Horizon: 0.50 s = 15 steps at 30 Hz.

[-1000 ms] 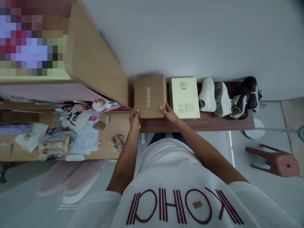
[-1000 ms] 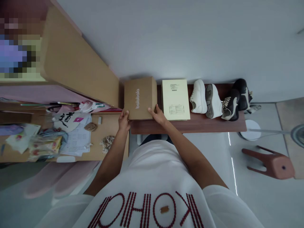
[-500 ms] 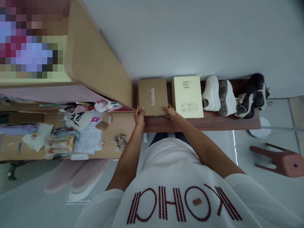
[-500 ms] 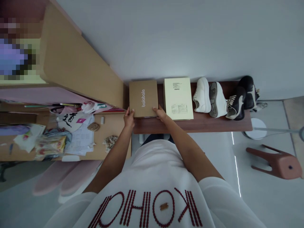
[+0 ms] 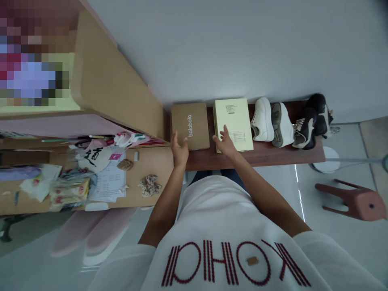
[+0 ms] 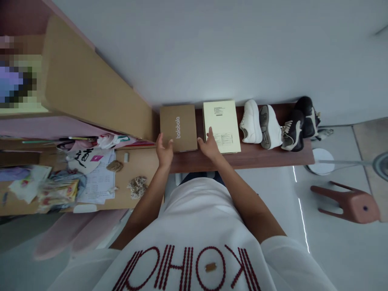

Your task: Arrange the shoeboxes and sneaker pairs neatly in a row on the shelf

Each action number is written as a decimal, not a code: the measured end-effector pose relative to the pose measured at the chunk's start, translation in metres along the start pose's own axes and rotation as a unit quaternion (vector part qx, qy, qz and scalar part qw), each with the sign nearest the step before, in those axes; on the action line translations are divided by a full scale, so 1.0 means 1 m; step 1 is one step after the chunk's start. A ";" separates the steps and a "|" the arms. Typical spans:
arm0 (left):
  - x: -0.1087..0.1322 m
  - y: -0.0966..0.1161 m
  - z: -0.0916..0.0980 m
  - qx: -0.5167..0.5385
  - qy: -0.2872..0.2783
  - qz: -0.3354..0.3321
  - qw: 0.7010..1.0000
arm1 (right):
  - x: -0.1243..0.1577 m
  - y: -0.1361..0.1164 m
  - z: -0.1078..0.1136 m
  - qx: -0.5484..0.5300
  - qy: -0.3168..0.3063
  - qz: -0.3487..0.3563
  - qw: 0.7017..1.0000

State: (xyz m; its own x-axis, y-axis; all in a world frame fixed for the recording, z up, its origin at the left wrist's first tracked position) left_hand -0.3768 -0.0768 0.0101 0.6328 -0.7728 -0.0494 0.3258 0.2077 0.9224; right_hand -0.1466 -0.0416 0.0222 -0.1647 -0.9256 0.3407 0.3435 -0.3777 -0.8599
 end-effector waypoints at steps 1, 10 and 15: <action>0.007 0.010 -0.007 0.006 -0.024 -0.016 1.000 | 0.000 0.002 0.014 -0.002 0.011 -0.007 1.000; 0.071 0.047 -0.095 0.080 -0.216 0.105 0.967 | -0.009 0.034 0.105 -0.020 0.130 -0.060 0.989; 0.083 0.031 -0.130 0.075 -0.199 0.207 0.955 | -0.030 0.057 0.123 0.011 0.128 -0.063 0.990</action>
State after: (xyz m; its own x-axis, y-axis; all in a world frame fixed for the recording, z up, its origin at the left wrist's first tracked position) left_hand -0.2231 -0.0564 -0.0147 0.3582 -0.8165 0.4527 -0.0169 0.4791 0.8776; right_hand -0.0083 -0.0382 0.0098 -0.4357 -0.8354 0.3351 0.3247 -0.4931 -0.8071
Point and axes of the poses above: each hand's wrist, its own x-axis away from the middle knuckle, its own z-axis out of the back of the hand, y = z × x, the point moved 1 cm from there along -x, towards the middle knuckle, and after that the axes turned 10 degrees about y, right-handed, at the moved point
